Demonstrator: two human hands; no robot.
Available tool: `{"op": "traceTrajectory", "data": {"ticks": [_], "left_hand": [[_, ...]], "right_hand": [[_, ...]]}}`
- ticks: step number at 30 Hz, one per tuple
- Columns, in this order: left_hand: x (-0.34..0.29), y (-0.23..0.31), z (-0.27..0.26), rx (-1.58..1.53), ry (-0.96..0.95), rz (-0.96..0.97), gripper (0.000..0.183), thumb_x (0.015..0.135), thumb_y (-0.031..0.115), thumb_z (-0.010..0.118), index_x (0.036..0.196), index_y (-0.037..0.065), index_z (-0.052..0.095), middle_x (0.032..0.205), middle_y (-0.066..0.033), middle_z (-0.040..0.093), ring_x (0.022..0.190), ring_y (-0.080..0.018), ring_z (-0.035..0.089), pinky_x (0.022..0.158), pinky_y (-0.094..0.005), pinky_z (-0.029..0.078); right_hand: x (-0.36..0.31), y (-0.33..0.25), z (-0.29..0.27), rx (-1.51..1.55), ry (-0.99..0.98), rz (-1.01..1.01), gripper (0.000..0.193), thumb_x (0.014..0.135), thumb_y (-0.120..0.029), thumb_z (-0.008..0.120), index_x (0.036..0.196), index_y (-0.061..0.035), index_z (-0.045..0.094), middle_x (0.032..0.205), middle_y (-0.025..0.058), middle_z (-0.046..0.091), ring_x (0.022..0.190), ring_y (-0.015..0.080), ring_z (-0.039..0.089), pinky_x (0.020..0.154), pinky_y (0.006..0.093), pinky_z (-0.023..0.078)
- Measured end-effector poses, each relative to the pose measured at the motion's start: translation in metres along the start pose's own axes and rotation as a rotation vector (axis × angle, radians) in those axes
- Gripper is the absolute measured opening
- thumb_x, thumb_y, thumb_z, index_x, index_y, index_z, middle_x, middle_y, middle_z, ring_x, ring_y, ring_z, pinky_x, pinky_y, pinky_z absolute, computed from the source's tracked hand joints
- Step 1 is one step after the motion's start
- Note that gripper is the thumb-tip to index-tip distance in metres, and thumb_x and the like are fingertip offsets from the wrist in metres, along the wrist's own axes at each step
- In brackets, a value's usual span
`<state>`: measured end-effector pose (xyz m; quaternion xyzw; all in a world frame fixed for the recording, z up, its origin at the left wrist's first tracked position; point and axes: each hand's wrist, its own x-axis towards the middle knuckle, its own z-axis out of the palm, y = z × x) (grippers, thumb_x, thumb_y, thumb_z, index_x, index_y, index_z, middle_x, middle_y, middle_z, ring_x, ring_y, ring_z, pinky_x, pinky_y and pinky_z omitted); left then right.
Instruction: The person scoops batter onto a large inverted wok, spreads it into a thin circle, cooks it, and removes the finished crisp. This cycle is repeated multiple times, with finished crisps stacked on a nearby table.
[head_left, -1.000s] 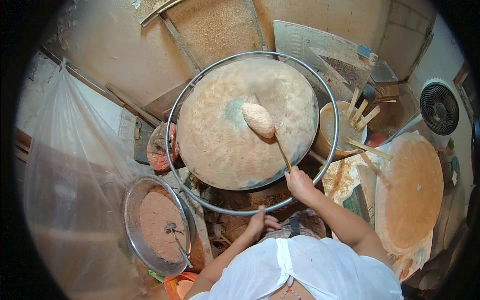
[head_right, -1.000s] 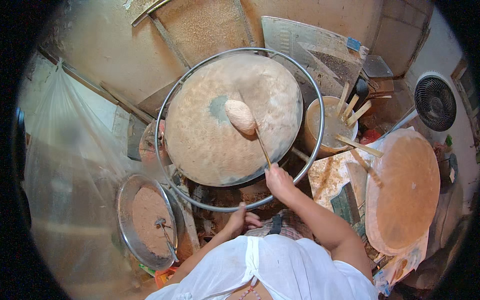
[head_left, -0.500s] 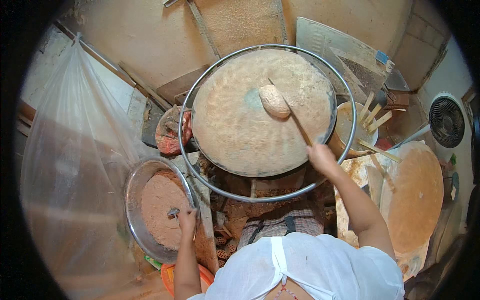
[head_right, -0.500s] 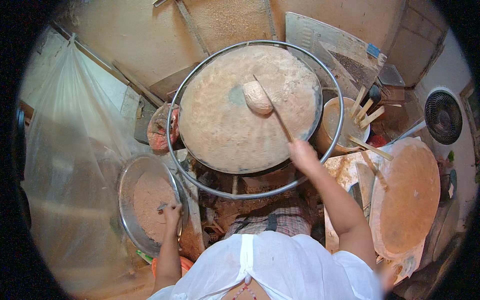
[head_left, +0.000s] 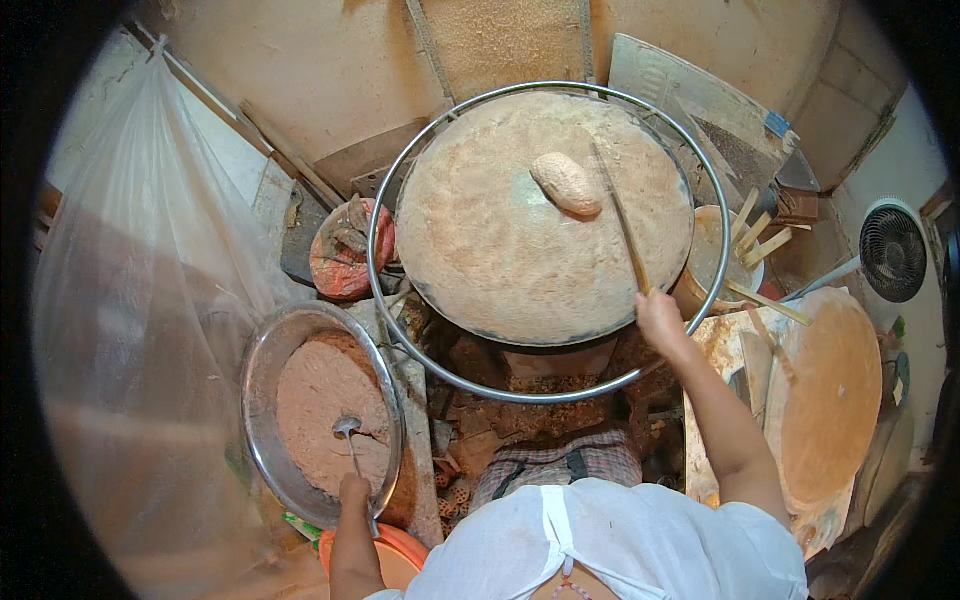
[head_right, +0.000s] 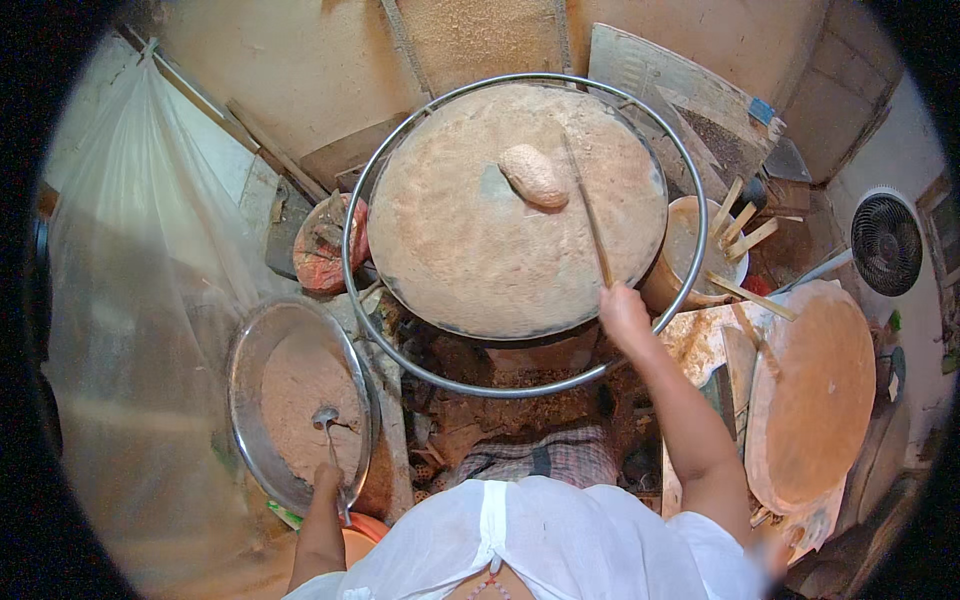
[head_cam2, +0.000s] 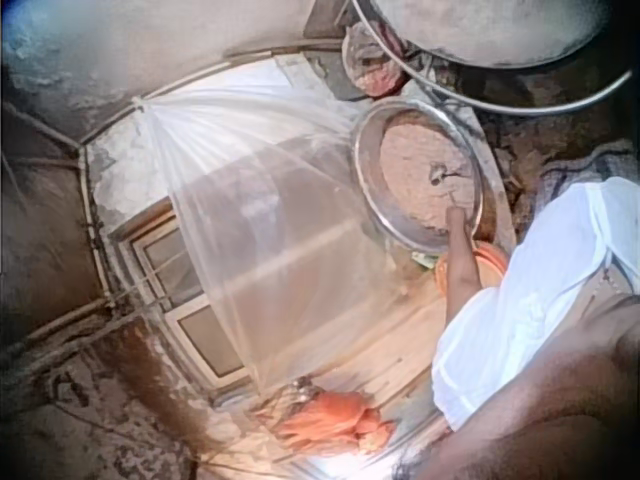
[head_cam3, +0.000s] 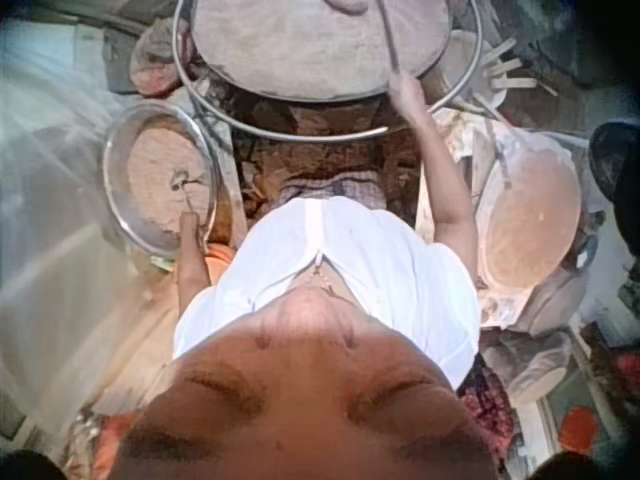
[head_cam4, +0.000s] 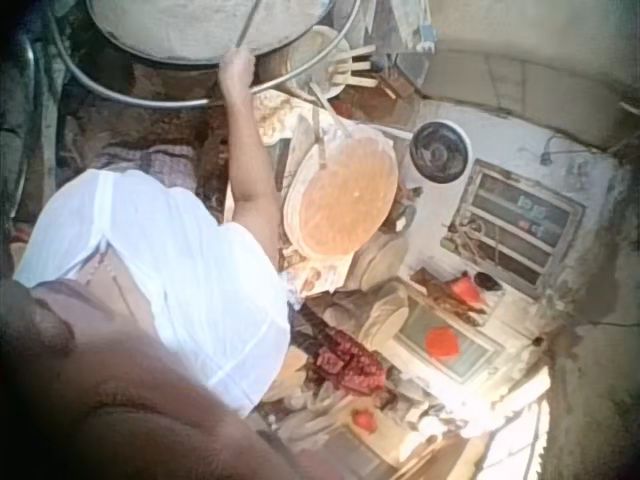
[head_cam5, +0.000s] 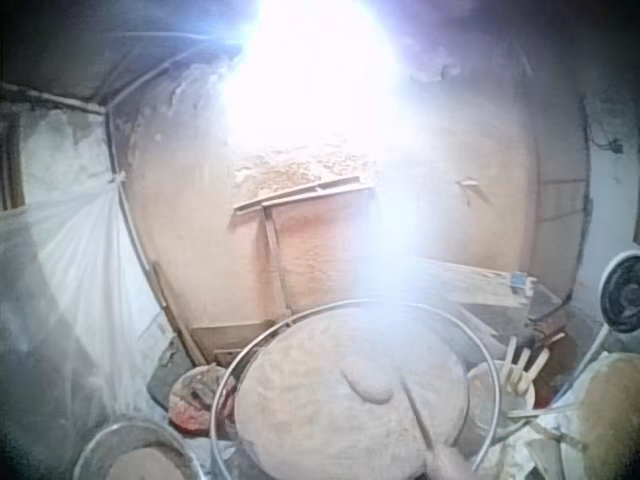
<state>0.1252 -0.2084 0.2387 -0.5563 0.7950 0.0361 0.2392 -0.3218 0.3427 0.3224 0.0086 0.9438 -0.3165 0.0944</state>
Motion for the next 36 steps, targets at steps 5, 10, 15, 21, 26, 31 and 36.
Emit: {"op": "traceTrajectory", "data": {"ticks": [5,10,15,21,26,31,36], "left_hand": [[-0.040,-0.016,-0.035,-0.170,0.229,-0.059,0.040,0.088,0.031,0.052,0.096,-0.006,0.065,0.090,-0.0281,0.065,0.089,-0.0446,0.063,0.076,-0.0485,0.050],[-0.042,-0.026,-0.054,-0.655,0.604,0.141,0.041,0.092,0.032,0.047,0.096,-0.005,0.063,0.081,-0.0274,0.064,0.074,-0.0444,0.060,0.071,-0.0495,0.048],[-0.043,0.100,-0.105,-1.451,-0.051,0.160,0.022,0.095,0.026,0.044,0.082,0.009,0.042,0.054,-0.0049,0.044,0.035,-0.0176,0.038,0.032,-0.0322,0.033],[-0.112,0.192,-0.153,-1.527,-0.399,0.341,0.025,0.096,0.031,0.046,0.081,0.013,0.040,0.051,0.0006,0.037,0.033,-0.0108,0.033,0.029,-0.0277,0.027],[-0.120,0.289,-0.174,-1.532,-0.715,0.432,0.036,0.098,0.041,0.045,0.075,0.013,0.043,0.047,0.0014,0.033,0.033,-0.0117,0.031,0.032,-0.0264,0.027],[-0.103,0.398,-0.187,-1.460,-0.897,0.500,0.039,0.098,0.045,0.043,0.076,0.013,0.044,0.047,0.0026,0.032,0.034,-0.0121,0.032,0.034,-0.0295,0.028],[-0.103,0.467,-0.181,-1.374,-0.900,0.490,0.037,0.097,0.044,0.043,0.079,0.012,0.044,0.049,0.0029,0.033,0.036,-0.0112,0.032,0.036,-0.0296,0.030]], "right_hand": [[-0.023,-0.033,0.015,-0.094,-0.088,-0.120,0.040,0.093,-0.031,0.050,0.088,0.0073,0.061,0.084,0.0317,0.062,0.083,0.0484,0.061,0.073,0.0519,0.050],[-0.023,-0.019,-0.008,-0.027,-0.060,-0.097,0.040,0.092,-0.031,0.051,0.083,0.0069,0.061,0.082,0.0329,0.061,0.081,0.0457,0.062,0.073,0.0517,0.049],[-0.021,-0.039,0.046,-0.075,-0.126,-0.153,0.040,0.092,-0.031,0.050,0.087,0.0072,0.060,0.083,0.0319,0.061,0.083,0.0476,0.061,0.075,0.0531,0.048],[-0.017,-0.005,-0.001,0.009,-0.067,-0.079,0.041,0.093,-0.033,0.049,0.085,0.0055,0.060,0.083,0.0312,0.062,0.082,0.0478,0.061,0.073,0.0537,0.048],[-0.010,-0.033,0.037,0.001,-0.220,-0.177,0.040,0.093,-0.031,0.051,0.081,0.0063,0.061,0.079,0.0307,0.062,0.076,0.0482,0.061,0.070,0.0525,0.049],[0.015,-0.020,-0.014,-0.004,-0.236,-0.250,0.043,0.094,-0.032,0.050,0.081,0.0074,0.059,0.074,0.0319,0.060,0.074,0.0471,0.061,0.065,0.0530,0.048],[-0.035,0.008,0.016,-0.071,-0.207,-0.149,0.040,0.096,-0.032,0.046,0.084,0.0051,0.055,0.077,0.0327,0.061,0.075,0.0494,0.061,0.066,0.0531,0.049]]}}
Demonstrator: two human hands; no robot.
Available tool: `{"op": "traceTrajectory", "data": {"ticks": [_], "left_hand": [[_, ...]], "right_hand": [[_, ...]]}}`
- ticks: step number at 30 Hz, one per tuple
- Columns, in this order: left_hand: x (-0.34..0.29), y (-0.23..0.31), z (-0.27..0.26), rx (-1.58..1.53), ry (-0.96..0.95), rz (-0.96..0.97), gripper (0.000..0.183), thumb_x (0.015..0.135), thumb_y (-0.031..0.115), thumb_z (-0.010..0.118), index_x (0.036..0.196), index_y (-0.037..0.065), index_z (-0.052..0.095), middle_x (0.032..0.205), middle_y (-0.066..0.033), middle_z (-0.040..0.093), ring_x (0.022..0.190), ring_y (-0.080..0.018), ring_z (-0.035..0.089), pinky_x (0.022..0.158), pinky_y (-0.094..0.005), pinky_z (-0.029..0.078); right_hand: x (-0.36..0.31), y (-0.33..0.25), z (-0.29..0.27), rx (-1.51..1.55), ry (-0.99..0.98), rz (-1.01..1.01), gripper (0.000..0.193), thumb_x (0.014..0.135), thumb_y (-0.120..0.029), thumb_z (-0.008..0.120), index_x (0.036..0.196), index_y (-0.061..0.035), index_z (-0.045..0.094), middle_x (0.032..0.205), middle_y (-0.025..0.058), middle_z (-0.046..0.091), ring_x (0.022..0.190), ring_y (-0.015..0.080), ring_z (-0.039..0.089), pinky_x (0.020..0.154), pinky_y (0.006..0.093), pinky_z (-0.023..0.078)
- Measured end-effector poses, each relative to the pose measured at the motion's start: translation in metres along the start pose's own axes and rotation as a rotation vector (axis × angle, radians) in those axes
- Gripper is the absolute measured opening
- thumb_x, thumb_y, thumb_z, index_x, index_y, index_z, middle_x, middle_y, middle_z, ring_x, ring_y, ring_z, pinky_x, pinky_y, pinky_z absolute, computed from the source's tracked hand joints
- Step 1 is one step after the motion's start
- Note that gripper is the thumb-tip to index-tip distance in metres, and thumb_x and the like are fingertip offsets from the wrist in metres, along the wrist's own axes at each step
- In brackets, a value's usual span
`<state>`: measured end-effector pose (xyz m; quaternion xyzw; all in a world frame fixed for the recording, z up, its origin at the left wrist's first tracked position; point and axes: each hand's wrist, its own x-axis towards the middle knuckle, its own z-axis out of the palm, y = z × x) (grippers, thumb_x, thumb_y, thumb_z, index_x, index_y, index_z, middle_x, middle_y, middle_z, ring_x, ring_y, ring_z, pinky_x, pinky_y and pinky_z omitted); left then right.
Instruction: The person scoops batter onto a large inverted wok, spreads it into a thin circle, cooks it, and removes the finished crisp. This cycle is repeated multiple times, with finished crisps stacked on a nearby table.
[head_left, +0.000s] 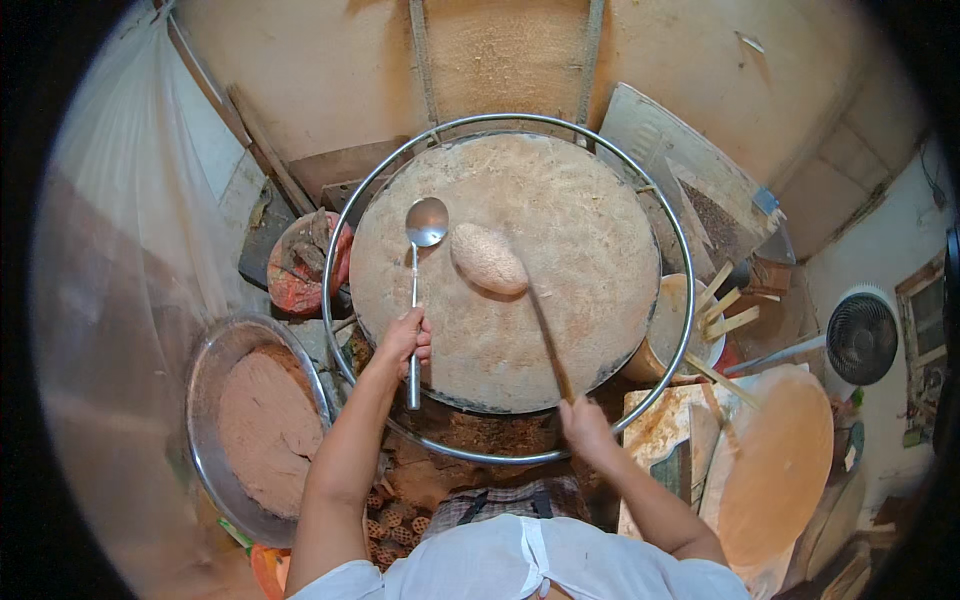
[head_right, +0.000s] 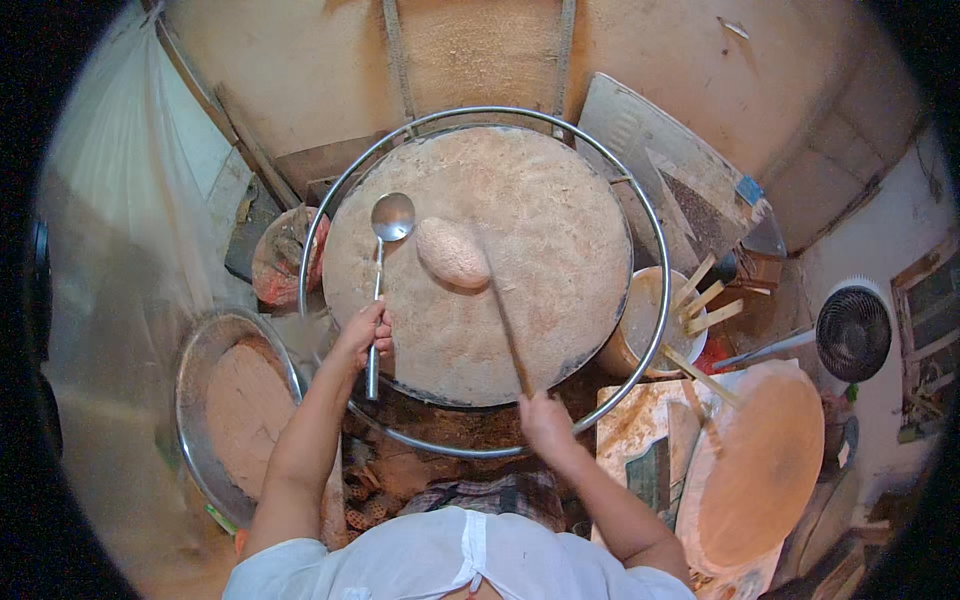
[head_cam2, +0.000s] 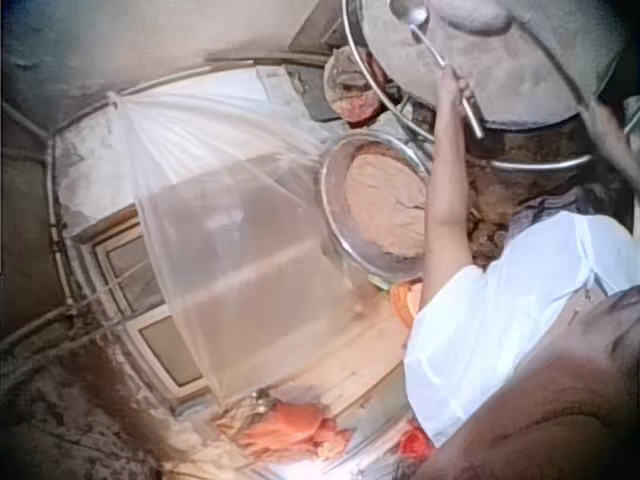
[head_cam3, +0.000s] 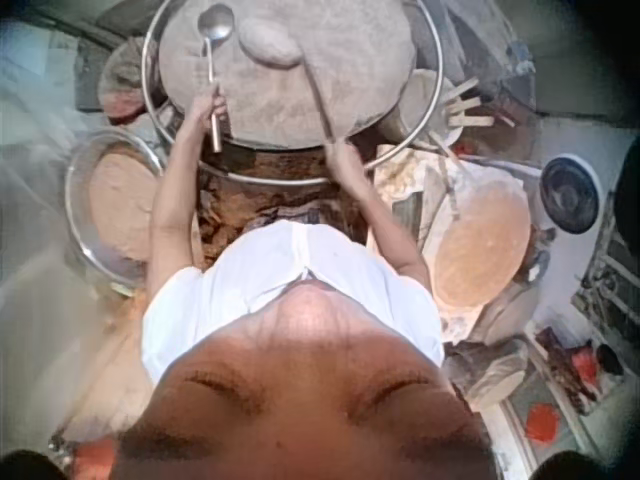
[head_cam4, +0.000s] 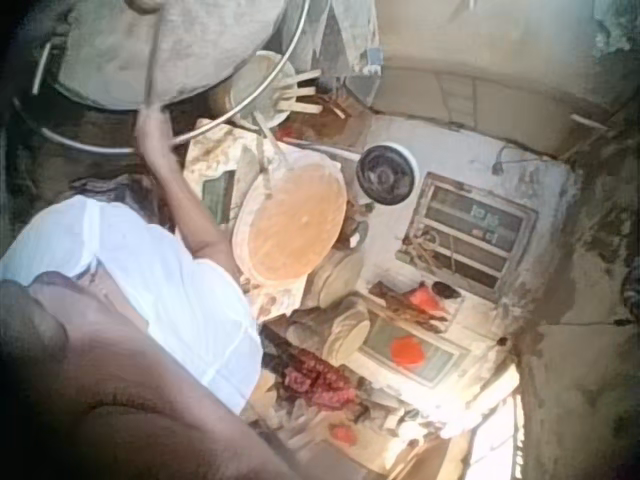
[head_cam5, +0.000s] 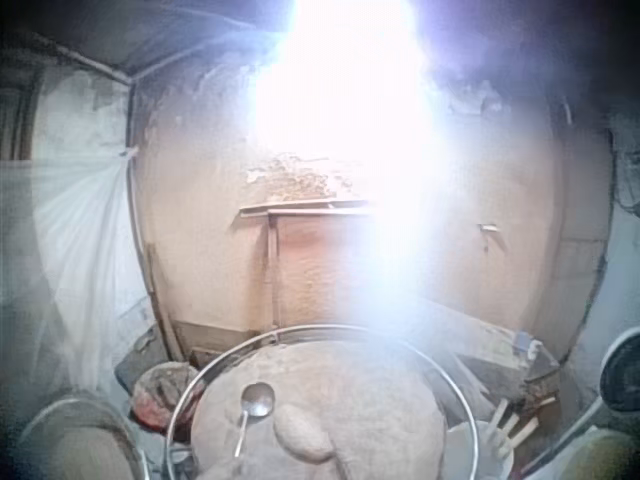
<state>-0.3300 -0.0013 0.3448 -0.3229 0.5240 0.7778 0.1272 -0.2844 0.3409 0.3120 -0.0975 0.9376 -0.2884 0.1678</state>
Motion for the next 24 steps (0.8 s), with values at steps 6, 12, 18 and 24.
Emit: {"op": "traceTrajectory", "data": {"ticks": [6,12,18,24], "left_hand": [[-0.031,-0.056,0.111,-0.494,0.004,-0.100,0.036,0.096,0.035,0.047,0.072,0.009,0.044,0.049,-0.0001,0.034,0.037,-0.0138,0.035,0.038,-0.0269,0.033],[-0.136,-0.026,0.021,-1.147,-0.612,-0.176,0.038,0.102,0.031,0.038,0.072,0.008,0.045,0.045,0.0040,0.033,0.032,-0.0058,0.031,0.032,-0.0224,0.027],[-0.238,-0.073,-0.142,-0.825,-0.226,0.198,0.040,0.102,0.037,0.036,0.074,0.011,0.048,0.044,0.0037,0.034,0.030,-0.0077,0.029,0.029,-0.0257,0.027],[-0.285,-0.198,-0.313,0.251,0.927,0.311,0.025,0.092,0.030,0.053,0.081,0.008,0.057,0.057,-0.0027,0.049,0.047,-0.0150,0.049,0.040,-0.0278,0.039]], "right_hand": [[0.016,-0.058,0.034,0.122,-0.121,-0.203,0.036,0.094,-0.028,0.049,0.085,0.0057,0.053,0.078,0.0331,0.060,0.079,0.0495,0.060,0.068,0.0551,0.048],[-0.055,-0.101,0.031,0.130,-0.095,-0.269,0.032,0.095,-0.025,0.051,0.084,0.0039,0.047,0.060,0.0289,0.057,0.058,0.0474,0.059,0.053,0.0544,0.048],[-0.055,-0.141,0.046,-0.016,-0.084,-0.588,0.026,0.094,-0.024,0.053,0.086,-0.0014,0.045,0.055,0.0236,0.054,0.051,0.0418,0.057,0.045,0.0477,0.045],[0.068,-0.075,-0.023,0.021,0.329,-0.087,0.035,0.092,-0.028,0.050,0.079,0.0014,0.064,0.070,0.0258,0.061,0.068,0.0400,0.063,0.060,0.0455,0.050]]}}
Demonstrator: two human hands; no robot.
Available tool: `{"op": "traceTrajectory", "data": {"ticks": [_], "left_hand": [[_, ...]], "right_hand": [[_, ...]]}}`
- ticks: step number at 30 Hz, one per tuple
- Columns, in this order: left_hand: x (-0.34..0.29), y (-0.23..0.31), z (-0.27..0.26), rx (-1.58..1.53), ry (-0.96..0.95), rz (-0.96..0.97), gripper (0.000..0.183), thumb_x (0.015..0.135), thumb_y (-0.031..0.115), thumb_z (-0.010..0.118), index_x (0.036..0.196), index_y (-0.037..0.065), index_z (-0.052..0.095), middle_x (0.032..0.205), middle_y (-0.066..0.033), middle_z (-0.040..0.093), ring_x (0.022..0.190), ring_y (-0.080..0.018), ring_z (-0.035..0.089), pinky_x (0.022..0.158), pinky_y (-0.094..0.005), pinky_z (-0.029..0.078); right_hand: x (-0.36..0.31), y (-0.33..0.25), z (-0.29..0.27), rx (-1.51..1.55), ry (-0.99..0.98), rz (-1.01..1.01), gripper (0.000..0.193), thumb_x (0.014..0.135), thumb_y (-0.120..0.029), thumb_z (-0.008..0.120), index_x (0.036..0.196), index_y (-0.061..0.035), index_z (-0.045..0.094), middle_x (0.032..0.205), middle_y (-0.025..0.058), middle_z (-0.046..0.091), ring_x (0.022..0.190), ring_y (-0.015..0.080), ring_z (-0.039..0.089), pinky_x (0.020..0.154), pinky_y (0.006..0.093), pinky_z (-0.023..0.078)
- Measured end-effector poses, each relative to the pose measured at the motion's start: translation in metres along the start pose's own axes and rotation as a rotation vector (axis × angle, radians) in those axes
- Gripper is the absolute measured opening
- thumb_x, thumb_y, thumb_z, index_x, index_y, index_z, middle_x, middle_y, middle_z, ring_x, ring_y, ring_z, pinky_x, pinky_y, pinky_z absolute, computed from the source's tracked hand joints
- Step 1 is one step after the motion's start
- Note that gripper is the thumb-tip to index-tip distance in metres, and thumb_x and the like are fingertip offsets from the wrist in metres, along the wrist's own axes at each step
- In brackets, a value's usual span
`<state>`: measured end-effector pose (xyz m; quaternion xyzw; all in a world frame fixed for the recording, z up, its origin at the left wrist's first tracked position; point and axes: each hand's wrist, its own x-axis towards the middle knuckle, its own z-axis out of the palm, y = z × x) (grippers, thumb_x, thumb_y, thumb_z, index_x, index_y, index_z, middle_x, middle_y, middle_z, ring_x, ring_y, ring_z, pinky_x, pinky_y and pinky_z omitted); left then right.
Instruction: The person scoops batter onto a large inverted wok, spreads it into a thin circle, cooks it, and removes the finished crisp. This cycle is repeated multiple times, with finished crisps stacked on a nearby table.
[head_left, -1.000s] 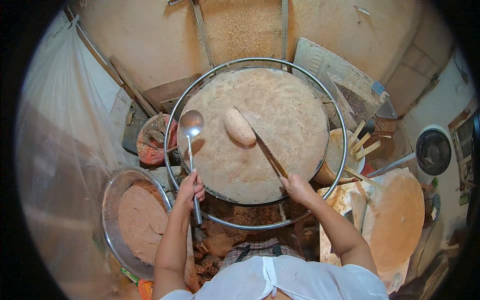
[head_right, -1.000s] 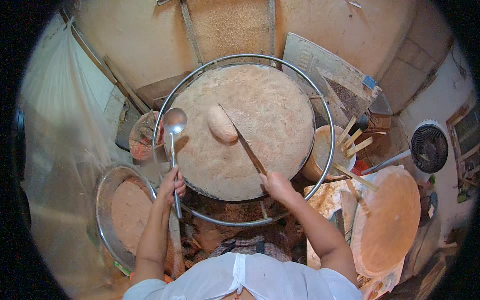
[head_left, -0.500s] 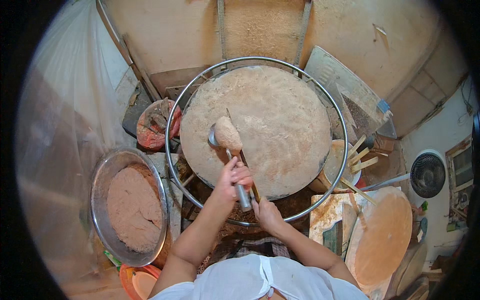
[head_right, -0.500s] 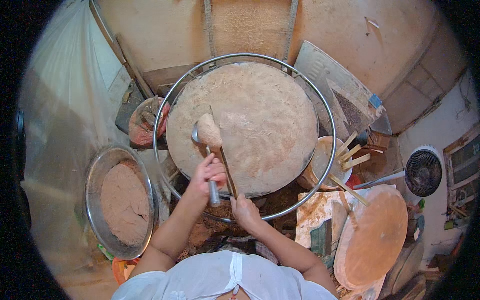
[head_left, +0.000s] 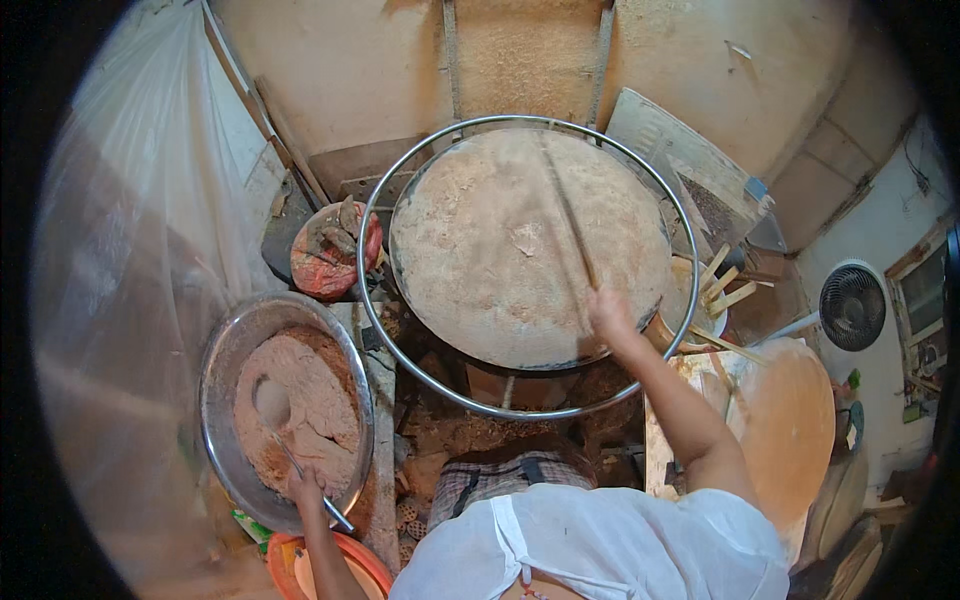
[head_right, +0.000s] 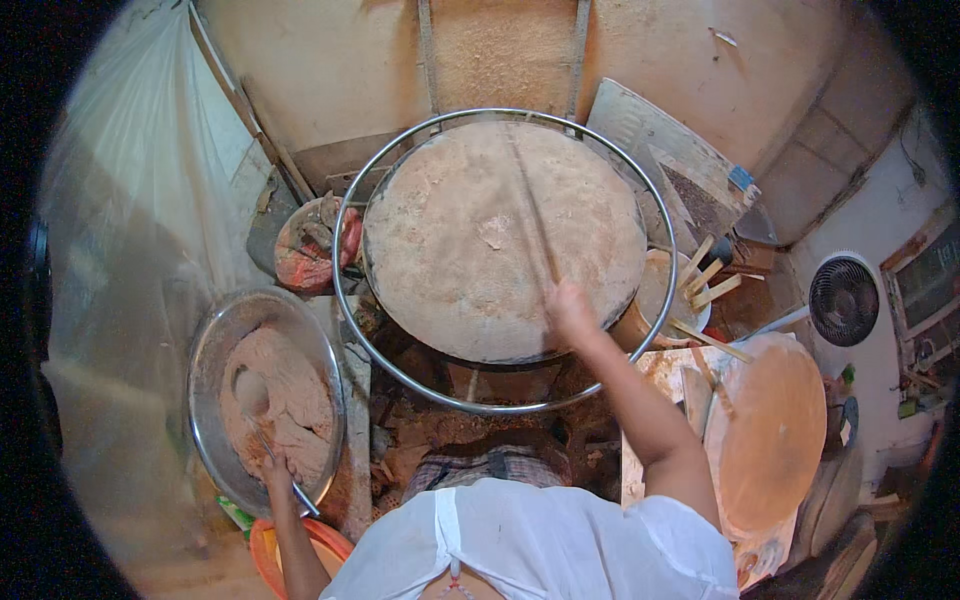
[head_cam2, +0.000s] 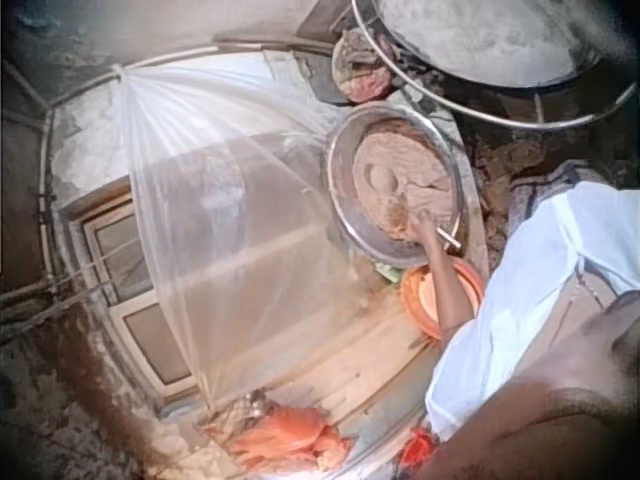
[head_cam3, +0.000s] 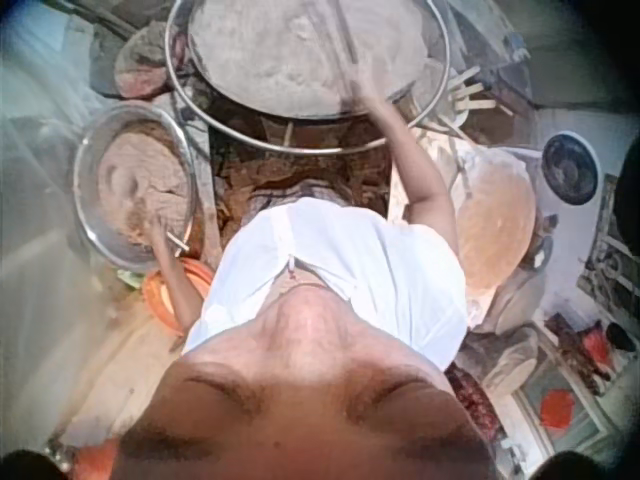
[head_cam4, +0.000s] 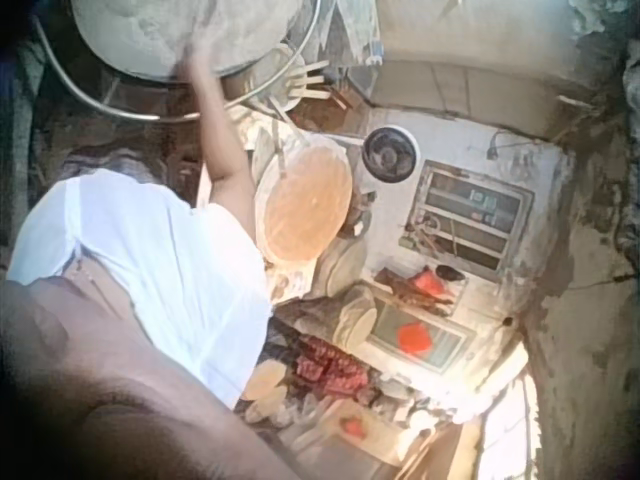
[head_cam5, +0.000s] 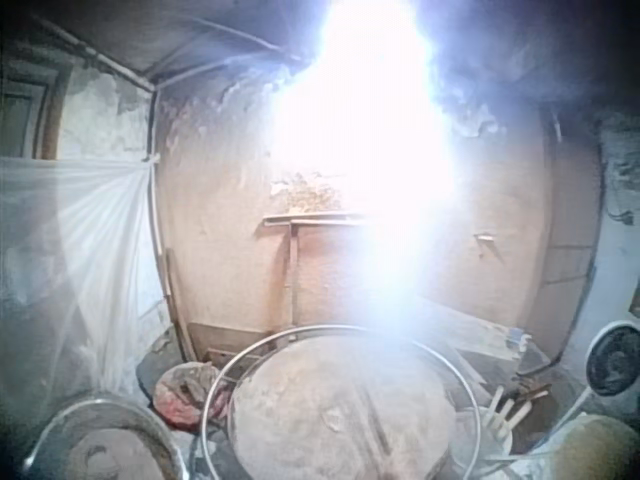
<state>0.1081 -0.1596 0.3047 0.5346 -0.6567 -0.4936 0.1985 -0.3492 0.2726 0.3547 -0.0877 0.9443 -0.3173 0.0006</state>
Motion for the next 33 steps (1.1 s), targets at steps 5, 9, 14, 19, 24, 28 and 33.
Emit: {"op": "traceTrajectory", "data": {"ticks": [5,9,14,19,24,28,33], "left_hand": [[0.006,-0.015,-0.004,0.833,0.082,0.185,0.024,0.091,0.023,0.054,0.095,0.000,0.061,0.069,-0.0074,0.060,0.076,-0.0173,0.065,0.055,-0.0284,0.050],[0.015,0.014,0.087,0.076,-0.368,-0.052,0.023,0.091,0.022,0.056,0.090,-0.001,0.059,0.065,-0.0078,0.059,0.056,-0.0181,0.062,0.045,-0.0269,0.046],[-0.003,0.024,0.260,-0.112,-0.822,-0.138,0.047,0.091,0.049,0.057,0.075,0.004,0.056,0.064,-0.0055,0.057,0.055,-0.0170,0.059,0.051,-0.0295,0.045],[-0.060,0.046,0.348,-0.834,-0.760,-0.881,0.028,0.091,0.027,0.056,0.075,0.004,0.050,0.050,-0.0049,0.044,0.050,-0.0232,0.046,0.067,-0.0476,0.049],[-0.110,0.054,0.368,-0.862,-0.673,-0.909,0.021,0.089,0.018,0.051,0.073,0.004,0.048,0.048,-0.0030,0.037,0.046,-0.0222,0.042,0.066,-0.0472,0.048],[-0.112,0.052,0.369,-0.879,-0.655,-0.909,0.019,0.087,0.017,0.053,0.074,0.004,0.048,0.048,-0.0025,0.036,0.045,-0.0211,0.041,0.069,-0.0460,0.048],[-0.072,0.056,0.353,-0.792,-0.583,-0.783,0.021,0.084,0.017,0.054,0.071,0.002,0.048,0.045,-0.0032,0.033,0.039,-0.0203,0.038,0.048,-0.0419,0.045]], "right_hand": [[0.004,0.083,-0.010,-0.106,-0.084,0.134,0.042,0.093,-0.027,0.046,0.081,0.0091,0.063,0.079,0.0328,0.061,0.077,0.0457,0.063,0.067,0.0504,0.048],[-0.094,0.031,0.038,-0.230,-0.151,0.090,0.030,0.093,-0.026,0.049,0.086,0.0025,0.057,0.080,0.0281,0.063,0.076,0.0452,0.063,0.068,0.0523,0.051],[-0.177,0.008,0.041,0.034,-0.373,0.001,0.039,0.095,-0.035,0.048,0.086,0.0029,0.051,0.075,0.0315,0.058,0.078,0.0476,0.059,0.067,0.0528,0.046],[-0.187,0.066,0.015,0.198,-0.108,0.220,0.050,0.097,-0.044,0.043,0.077,-0.0001,0.052,0.066,0.0081,0.051,0.064,0.0217,0.053,0.061,0.0375,0.043],[-0.152,0.160,-0.008,-0.069,-0.122,0.245,0.059,0.091,-0.056,0.049,0.085,0.0013,0.060,0.057,0.0129,0.051,0.056,0.0314,0.057,0.055,0.0420,0.047],[-0.080,0.133,-0.034,0.123,-0.179,0.400,0.055,0.090,-0.051,0.052,0.079,0.0023,0.060,0.058,0.0194,0.058,0.049,0.0305,0.060,0.047,0.0422,0.048],[-0.075,0.135,-0.032,-0.487,-0.210,0.206,0.030,0.086,-0.025,0.057,0.085,0.0046,0.055,0.085,0.0293,0.064,0.084,0.0456,0.063,0.075,0.0530,0.049]]}}
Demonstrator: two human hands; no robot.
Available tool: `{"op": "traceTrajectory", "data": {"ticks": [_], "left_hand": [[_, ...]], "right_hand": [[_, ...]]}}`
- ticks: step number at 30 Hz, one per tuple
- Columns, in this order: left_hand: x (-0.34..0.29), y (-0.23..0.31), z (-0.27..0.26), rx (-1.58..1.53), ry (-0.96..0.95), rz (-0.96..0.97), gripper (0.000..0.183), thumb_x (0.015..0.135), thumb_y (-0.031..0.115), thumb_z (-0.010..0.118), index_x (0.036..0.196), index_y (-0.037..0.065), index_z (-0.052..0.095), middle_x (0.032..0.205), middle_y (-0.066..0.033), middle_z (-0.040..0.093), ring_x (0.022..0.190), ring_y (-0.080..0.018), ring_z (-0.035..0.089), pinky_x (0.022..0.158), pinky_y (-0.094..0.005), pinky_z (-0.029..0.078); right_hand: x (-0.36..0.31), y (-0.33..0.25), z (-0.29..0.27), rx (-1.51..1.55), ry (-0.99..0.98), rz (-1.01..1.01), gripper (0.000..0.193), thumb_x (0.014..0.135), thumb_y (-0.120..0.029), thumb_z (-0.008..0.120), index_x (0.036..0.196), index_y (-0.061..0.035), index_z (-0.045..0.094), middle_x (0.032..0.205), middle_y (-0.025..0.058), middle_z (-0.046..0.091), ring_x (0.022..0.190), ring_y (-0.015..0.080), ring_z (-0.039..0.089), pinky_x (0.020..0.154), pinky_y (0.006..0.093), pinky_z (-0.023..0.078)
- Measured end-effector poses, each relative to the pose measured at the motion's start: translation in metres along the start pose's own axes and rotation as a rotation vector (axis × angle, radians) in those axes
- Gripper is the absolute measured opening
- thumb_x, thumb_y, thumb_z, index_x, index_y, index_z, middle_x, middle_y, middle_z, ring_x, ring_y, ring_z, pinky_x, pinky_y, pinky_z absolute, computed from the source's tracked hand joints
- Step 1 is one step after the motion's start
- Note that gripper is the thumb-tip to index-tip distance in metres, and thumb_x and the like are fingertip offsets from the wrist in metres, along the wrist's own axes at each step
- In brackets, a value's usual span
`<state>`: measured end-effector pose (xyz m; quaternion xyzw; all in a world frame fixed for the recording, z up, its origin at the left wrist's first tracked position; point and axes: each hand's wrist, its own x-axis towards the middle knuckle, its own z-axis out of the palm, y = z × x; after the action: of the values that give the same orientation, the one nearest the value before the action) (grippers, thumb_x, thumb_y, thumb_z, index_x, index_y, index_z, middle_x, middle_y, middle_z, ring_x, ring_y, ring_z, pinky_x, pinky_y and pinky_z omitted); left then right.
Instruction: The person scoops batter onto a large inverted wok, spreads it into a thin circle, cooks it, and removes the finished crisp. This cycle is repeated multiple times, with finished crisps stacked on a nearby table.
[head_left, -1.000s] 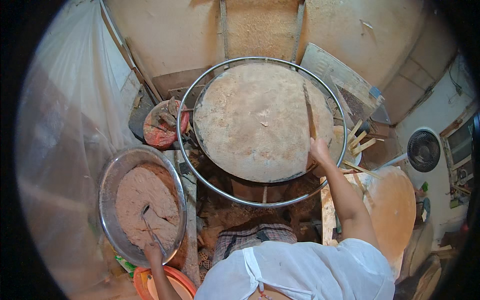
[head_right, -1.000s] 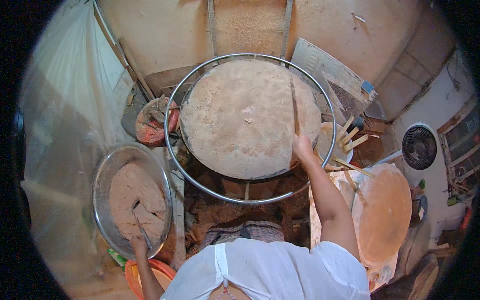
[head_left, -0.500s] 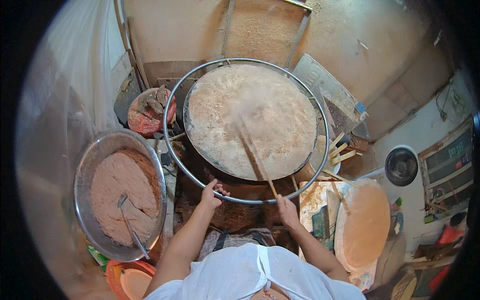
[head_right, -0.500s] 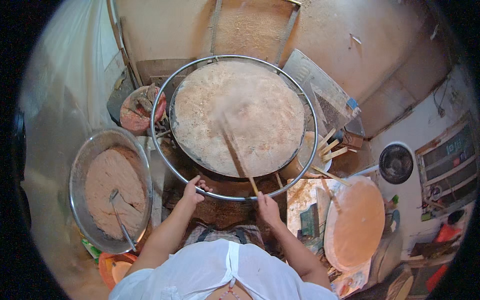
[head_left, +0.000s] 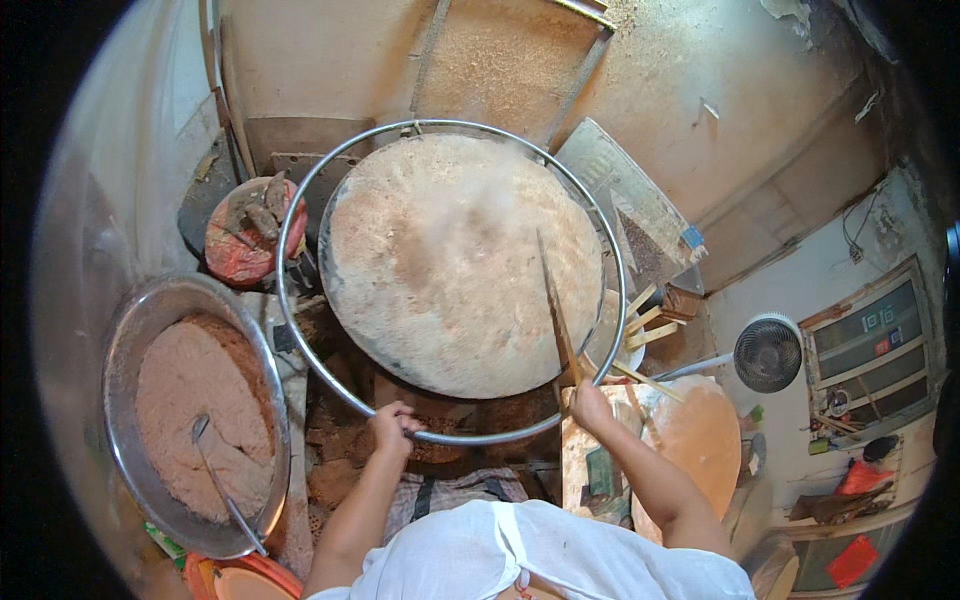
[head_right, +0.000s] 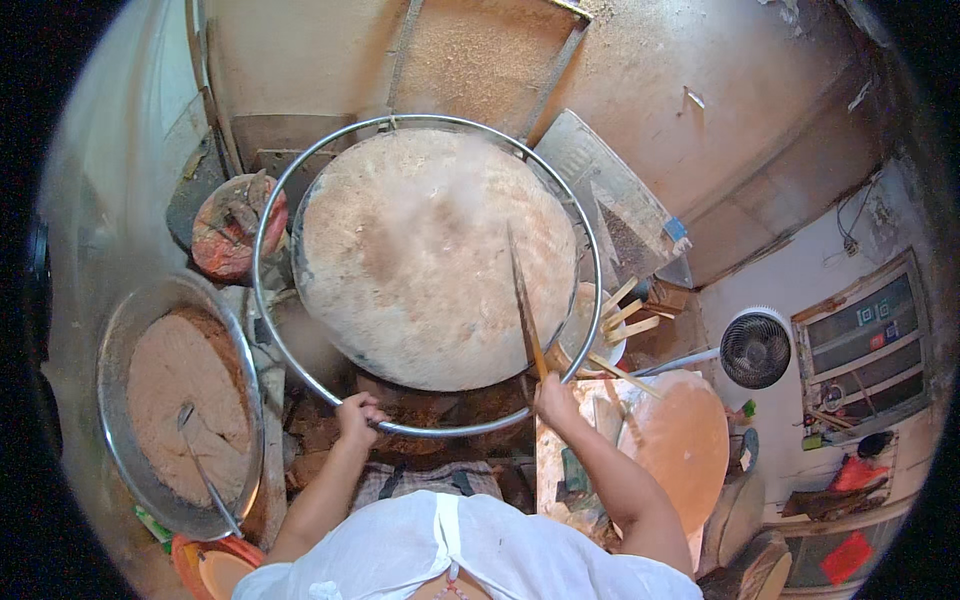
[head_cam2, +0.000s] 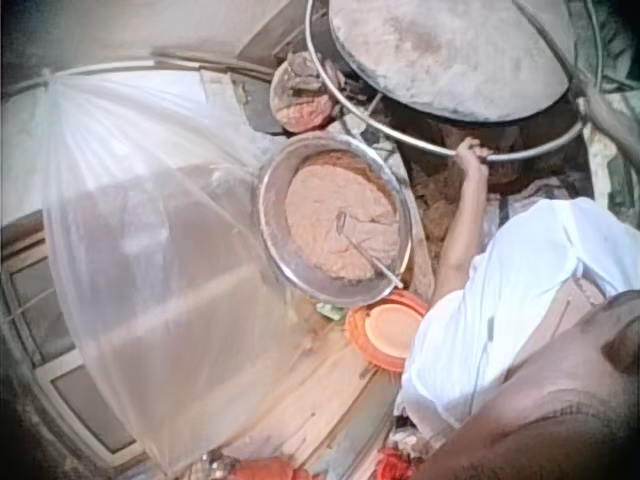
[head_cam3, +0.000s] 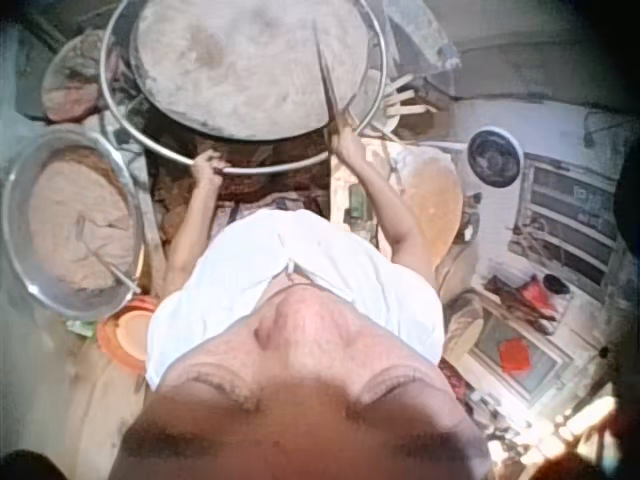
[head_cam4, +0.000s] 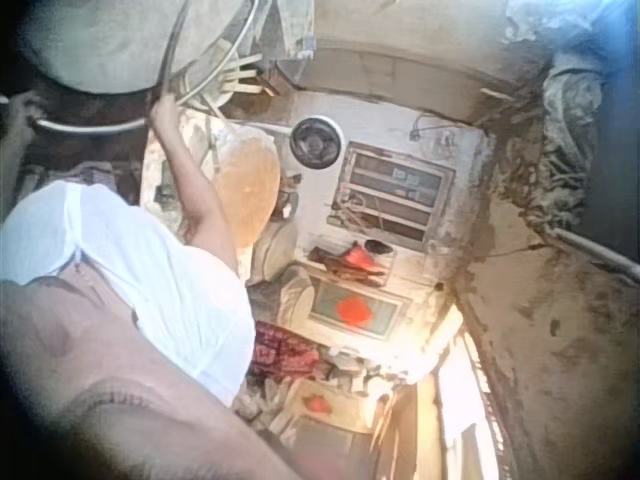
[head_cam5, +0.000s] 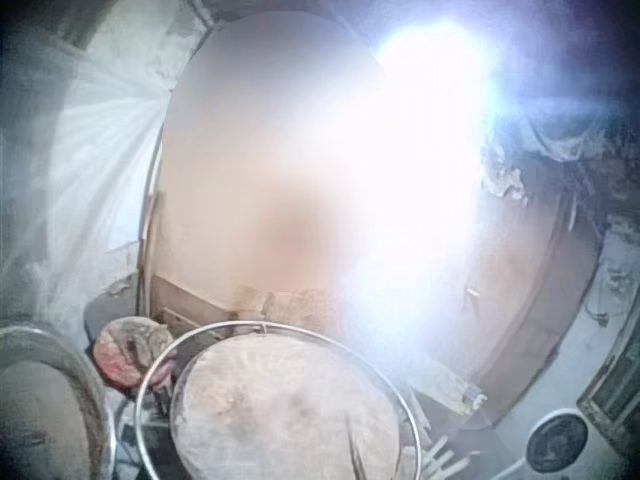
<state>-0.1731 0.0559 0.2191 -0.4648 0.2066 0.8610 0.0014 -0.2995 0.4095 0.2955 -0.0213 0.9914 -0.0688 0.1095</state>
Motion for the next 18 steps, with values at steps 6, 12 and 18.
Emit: {"op": "traceTrajectory", "data": {"ticks": [6,12,18], "left_hand": [[0.054,0.108,-0.023,0.279,0.100,0.310,0.027,0.086,0.022,0.056,0.067,0.003,0.051,0.041,-0.0065,0.040,0.030,-0.0209,0.038,0.030,-0.0347,0.034],[0.078,0.184,0.005,0.840,0.545,0.756,0.047,0.093,0.042,0.053,0.084,-0.004,0.057,0.056,-0.0118,0.054,0.045,-0.0266,0.055,0.044,-0.0387,0.043],[0.108,0.150,-0.036,1.060,0.716,0.884,0.045,0.091,0.030,0.054,0.107,-0.012,0.055,0.097,-0.0296,0.061,0.093,-0.0448,0.059,0.082,-0.0452,0.045]], "right_hand": [[0.043,-0.001,-0.037,-0.227,-0.109,-0.080,0.029,0.081,-0.017,0.060,0.098,0.0046,0.052,0.091,0.0311,0.063,0.089,0.0419,0.065,0.079,0.0503,0.051],[0.124,-0.001,-0.045,0.240,0.114,-0.134,0.058,0.096,-0.046,0.039,0.082,0.0045,0.064,0.079,0.0259,0.064,0.077,0.0386,0.064,0.071,0.0473,0.050],[0.064,0.022,-0.034,0.770,-0.255,0.212,0.061,0.095,-0.054,0.041,0.071,0.0000,0.057,0.048,0.0078,0.048,0.036,0.0203,0.049,0.036,0.0363,0.038]]}}
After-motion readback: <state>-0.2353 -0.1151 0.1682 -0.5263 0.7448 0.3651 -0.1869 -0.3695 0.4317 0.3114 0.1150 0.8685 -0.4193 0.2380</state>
